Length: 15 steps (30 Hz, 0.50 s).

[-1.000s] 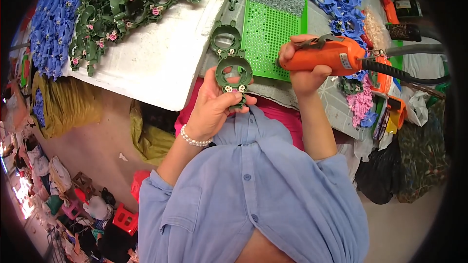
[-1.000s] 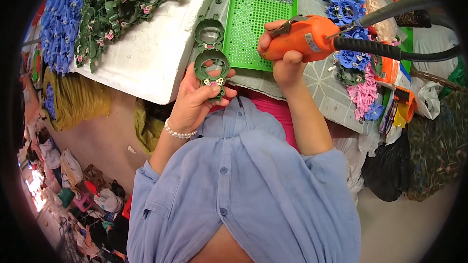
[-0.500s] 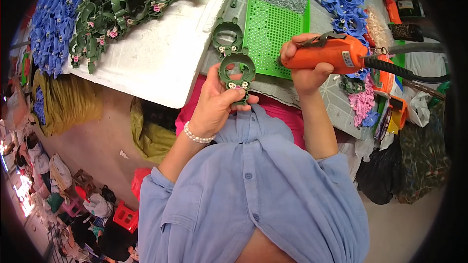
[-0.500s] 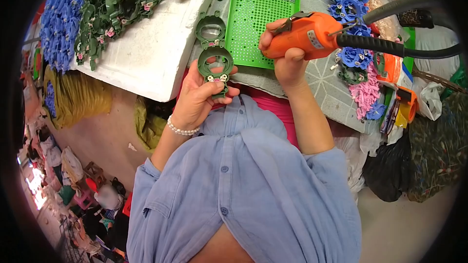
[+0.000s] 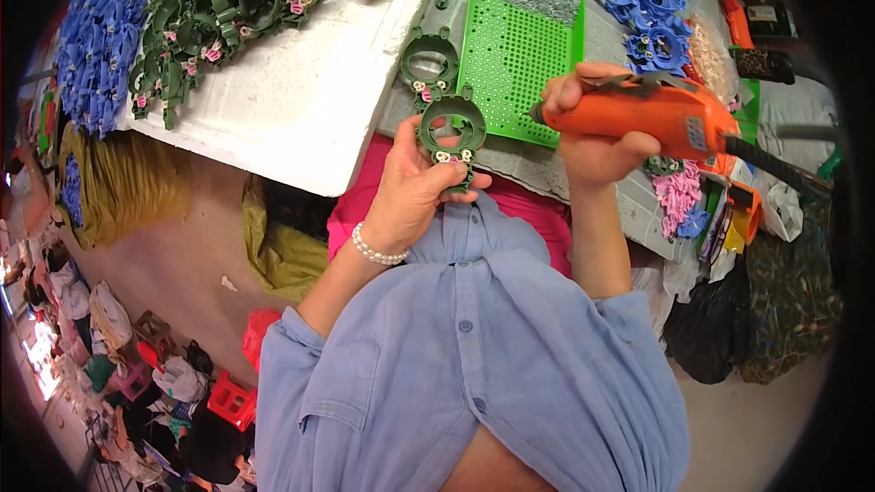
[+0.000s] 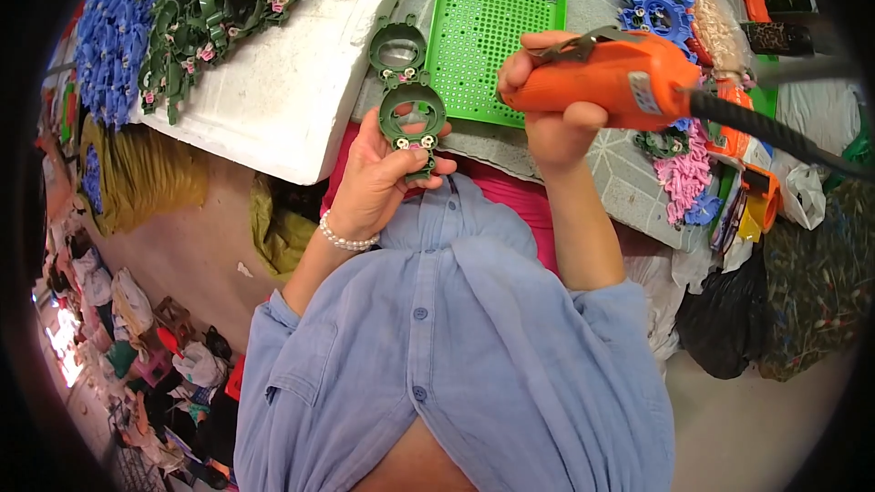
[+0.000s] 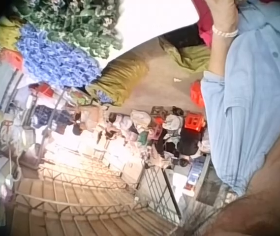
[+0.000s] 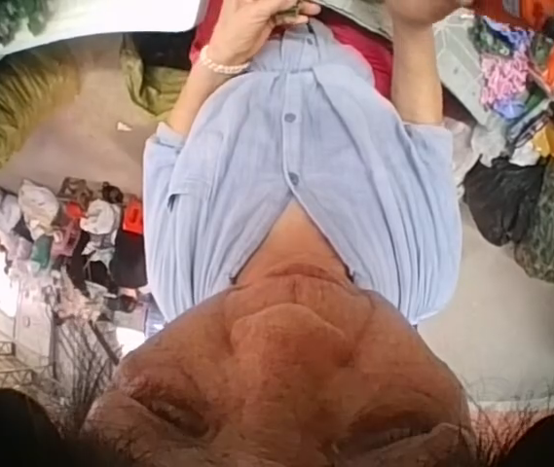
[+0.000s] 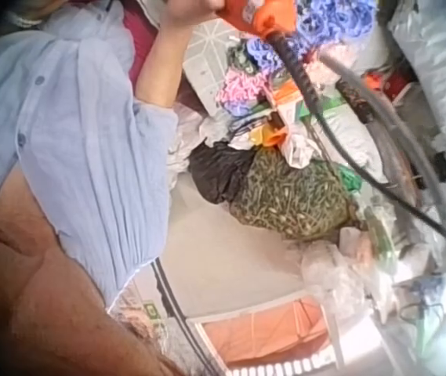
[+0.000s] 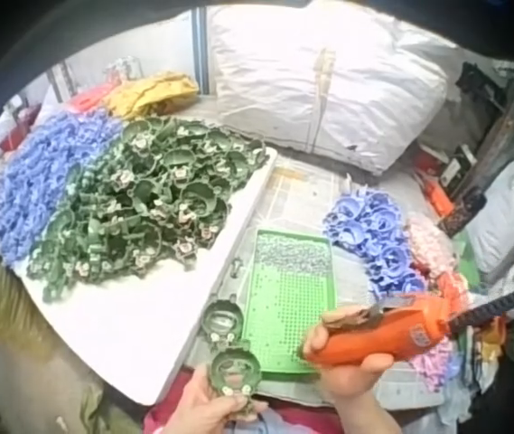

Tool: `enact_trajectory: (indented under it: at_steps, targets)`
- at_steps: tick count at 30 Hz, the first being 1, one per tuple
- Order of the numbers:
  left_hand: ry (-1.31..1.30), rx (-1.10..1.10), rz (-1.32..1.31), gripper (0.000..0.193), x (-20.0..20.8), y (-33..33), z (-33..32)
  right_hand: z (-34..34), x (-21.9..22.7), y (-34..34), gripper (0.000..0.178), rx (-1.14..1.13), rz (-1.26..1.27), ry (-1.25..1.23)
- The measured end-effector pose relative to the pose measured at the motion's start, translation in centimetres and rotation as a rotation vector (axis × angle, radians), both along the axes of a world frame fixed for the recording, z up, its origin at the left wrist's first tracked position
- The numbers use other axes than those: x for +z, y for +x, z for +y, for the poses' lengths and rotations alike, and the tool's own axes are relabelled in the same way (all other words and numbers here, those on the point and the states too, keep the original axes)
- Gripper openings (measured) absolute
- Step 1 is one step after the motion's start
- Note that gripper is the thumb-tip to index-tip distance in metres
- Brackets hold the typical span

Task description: The person assembles plastic toy components by placing small pieces onto plastic frames and fastening them with screws using an electric screwdriver.

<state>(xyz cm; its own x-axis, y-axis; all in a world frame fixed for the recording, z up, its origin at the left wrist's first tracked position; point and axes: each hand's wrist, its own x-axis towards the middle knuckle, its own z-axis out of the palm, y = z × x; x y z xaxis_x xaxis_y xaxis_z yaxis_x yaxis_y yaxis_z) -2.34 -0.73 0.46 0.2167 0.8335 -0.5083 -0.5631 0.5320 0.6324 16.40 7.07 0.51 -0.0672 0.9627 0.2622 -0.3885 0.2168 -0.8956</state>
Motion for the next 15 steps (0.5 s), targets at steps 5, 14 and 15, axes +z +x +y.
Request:
enact_trajectory:
  at_steps: [5,14,15]
  targets:
    - [0.014,0.031,0.025,0.052,-0.3,0.8,-0.2,-1.1,3.1,-0.6,0.104,0.192,0.21,0.195]
    - [0.023,0.069,-0.007,0.05,-0.3,1.2,-0.1,-3.5,4.7,-2.4,0.099,0.319,0.159,0.134]
    - [0.021,0.069,-0.01,0.05,-0.4,1.3,-0.1,-3.6,4.6,-2.6,0.099,0.319,0.157,0.132]
